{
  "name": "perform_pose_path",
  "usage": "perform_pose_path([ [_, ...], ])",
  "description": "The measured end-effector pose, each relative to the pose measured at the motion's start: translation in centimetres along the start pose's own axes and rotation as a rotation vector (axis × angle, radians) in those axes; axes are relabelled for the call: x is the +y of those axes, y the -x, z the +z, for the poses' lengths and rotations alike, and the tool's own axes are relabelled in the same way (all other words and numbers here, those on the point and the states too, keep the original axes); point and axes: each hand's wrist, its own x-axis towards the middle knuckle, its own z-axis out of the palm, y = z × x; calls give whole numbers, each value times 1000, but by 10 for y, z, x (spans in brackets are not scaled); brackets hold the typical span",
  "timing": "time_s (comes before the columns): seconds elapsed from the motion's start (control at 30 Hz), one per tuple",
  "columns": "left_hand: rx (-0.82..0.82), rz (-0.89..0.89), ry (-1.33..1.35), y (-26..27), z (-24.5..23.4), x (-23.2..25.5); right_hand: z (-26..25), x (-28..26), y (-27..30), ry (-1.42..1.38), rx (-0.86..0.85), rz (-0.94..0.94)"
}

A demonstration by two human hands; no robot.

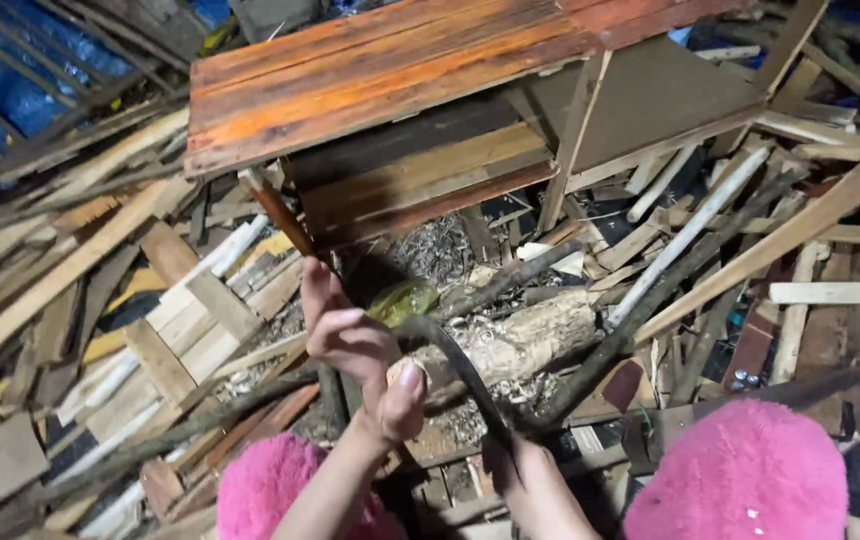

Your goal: Shaving a wooden branch using a sickle-like hand tool while sitting on the floor

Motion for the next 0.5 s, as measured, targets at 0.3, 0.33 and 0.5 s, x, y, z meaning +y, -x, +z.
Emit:
perform_pose_path([
  [0.3, -41, -102, 69, -11, 1, 31, 15, 28, -15, 82, 2, 158],
  [0.33, -17, -92, 19, -14, 0, 23, 12, 19, -7, 96, -16, 110],
  [0.5, -5, -99, -32, -12, -2, 31, 10, 22, 7, 27, -18, 31],
])
